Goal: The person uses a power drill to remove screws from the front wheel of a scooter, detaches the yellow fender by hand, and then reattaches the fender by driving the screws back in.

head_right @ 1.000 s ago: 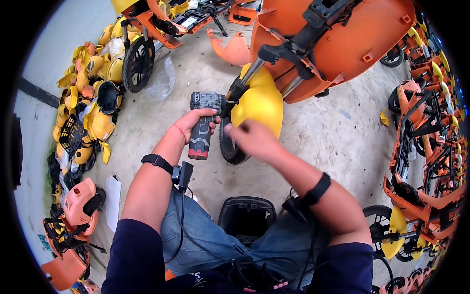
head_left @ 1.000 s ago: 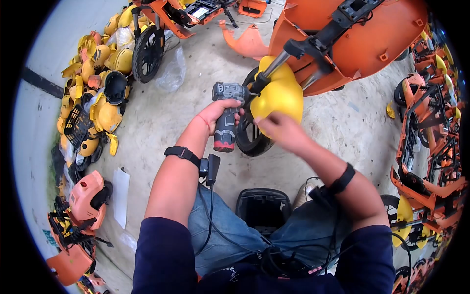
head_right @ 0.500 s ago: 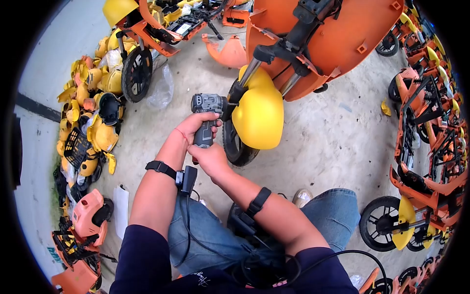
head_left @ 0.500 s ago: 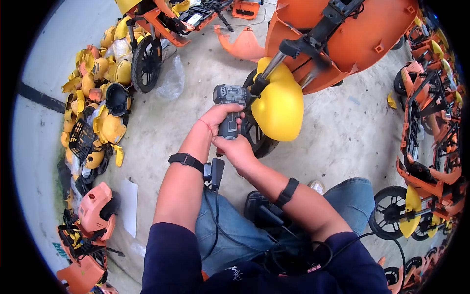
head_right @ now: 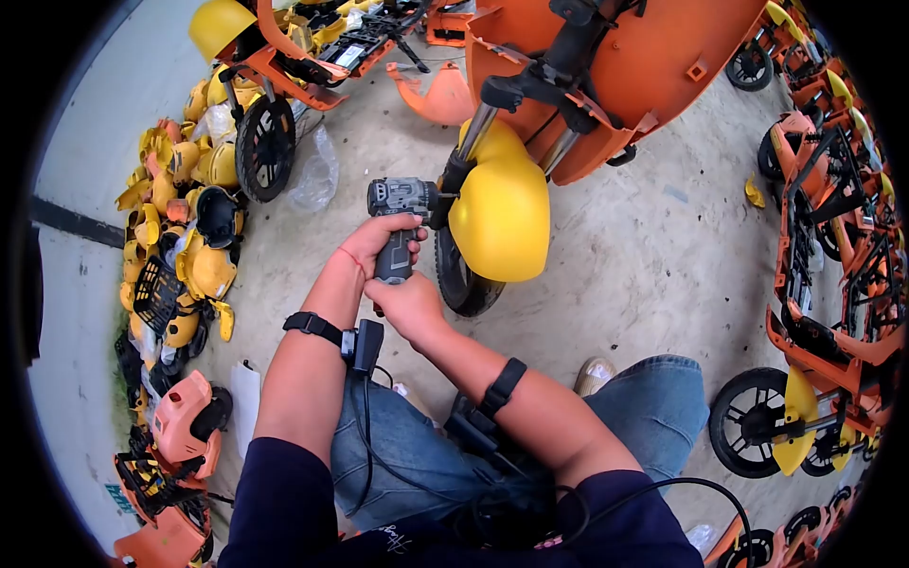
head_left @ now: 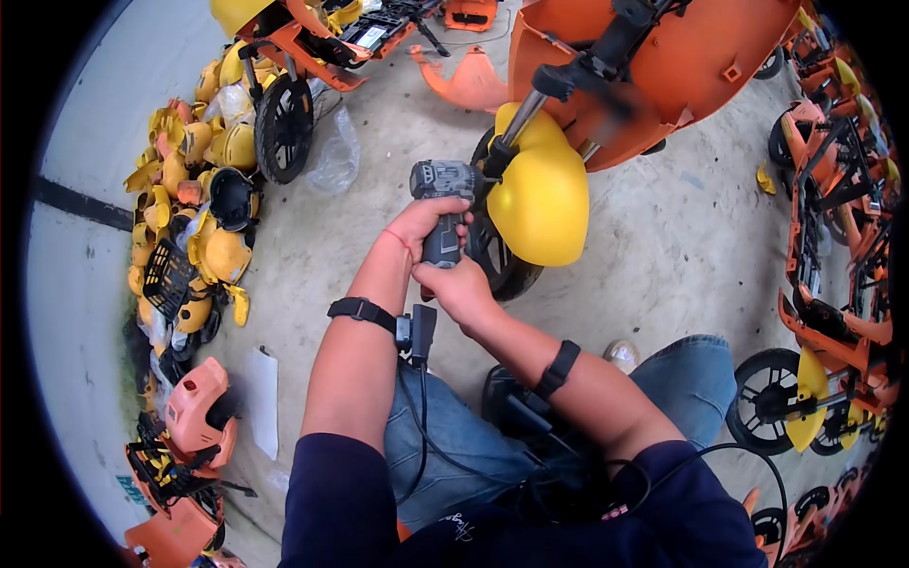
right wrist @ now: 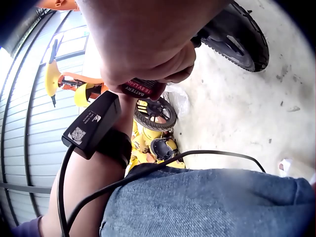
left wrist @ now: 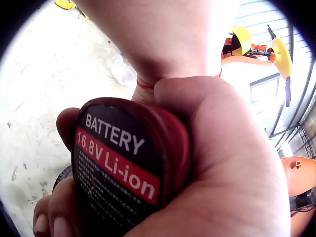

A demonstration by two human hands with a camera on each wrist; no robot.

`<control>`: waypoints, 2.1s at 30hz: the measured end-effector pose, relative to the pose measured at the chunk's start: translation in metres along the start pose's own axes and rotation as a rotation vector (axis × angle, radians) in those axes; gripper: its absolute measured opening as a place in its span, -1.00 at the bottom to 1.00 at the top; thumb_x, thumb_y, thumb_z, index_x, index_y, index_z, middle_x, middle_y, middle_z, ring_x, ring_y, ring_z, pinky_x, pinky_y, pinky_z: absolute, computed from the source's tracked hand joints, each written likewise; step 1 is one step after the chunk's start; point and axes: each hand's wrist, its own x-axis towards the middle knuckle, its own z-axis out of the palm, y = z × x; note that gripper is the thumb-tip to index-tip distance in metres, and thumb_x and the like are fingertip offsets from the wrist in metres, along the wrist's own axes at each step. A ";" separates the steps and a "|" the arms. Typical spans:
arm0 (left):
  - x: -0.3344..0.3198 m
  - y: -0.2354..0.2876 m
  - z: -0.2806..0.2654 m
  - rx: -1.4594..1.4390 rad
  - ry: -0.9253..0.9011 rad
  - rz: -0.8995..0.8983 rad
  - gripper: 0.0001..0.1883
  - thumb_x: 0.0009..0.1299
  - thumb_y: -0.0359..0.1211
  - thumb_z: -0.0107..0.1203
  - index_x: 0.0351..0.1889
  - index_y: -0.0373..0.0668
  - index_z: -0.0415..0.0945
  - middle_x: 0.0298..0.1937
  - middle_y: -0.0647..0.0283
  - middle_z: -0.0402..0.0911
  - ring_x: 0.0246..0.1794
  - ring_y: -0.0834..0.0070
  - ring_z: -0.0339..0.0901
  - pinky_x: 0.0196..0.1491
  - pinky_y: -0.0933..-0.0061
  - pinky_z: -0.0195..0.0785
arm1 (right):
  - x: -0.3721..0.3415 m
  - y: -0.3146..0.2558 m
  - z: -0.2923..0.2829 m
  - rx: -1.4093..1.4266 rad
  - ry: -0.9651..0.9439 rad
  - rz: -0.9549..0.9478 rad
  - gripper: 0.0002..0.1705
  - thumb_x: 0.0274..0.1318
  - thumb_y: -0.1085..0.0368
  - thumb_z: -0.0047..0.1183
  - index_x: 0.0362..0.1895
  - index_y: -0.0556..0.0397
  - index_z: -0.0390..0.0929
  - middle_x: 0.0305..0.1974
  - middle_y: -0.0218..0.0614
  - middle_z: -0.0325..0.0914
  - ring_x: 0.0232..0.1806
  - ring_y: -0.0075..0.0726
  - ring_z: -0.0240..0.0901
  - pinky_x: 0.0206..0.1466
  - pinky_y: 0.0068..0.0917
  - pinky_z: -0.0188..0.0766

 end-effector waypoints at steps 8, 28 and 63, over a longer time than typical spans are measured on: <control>0.000 0.001 -0.001 0.042 -0.019 0.019 -0.83 0.37 -0.36 0.22 -0.15 -0.14 0.49 -0.34 0.28 0.63 -0.50 0.55 0.53 -0.40 0.41 0.52 | 0.001 0.004 0.002 -0.002 0.021 -0.058 -0.64 -0.04 0.04 0.18 -0.50 0.12 0.58 -0.54 -0.30 0.64 -0.47 -0.32 0.61 -0.35 -0.35 0.46; 0.001 0.004 0.000 0.086 -0.006 0.004 -0.83 0.35 -0.35 0.23 -0.18 -0.16 0.50 -0.34 0.28 0.64 -0.51 0.53 0.53 -0.42 0.41 0.52 | 0.000 0.002 0.004 0.094 0.020 -0.076 -0.66 -0.04 0.09 0.19 -0.51 0.13 0.54 -0.55 -0.32 0.60 -0.49 -0.36 0.56 -0.38 -0.38 0.41; 0.001 0.006 0.001 0.120 0.011 0.039 -0.82 0.35 -0.38 0.25 -0.15 -0.18 0.52 -0.36 0.28 0.64 -0.50 0.54 0.55 -0.42 0.42 0.52 | 0.004 0.007 0.008 0.114 0.023 -0.085 -0.66 -0.03 0.05 0.22 -0.47 0.10 0.59 -0.53 -0.33 0.63 -0.47 -0.36 0.59 -0.33 -0.38 0.45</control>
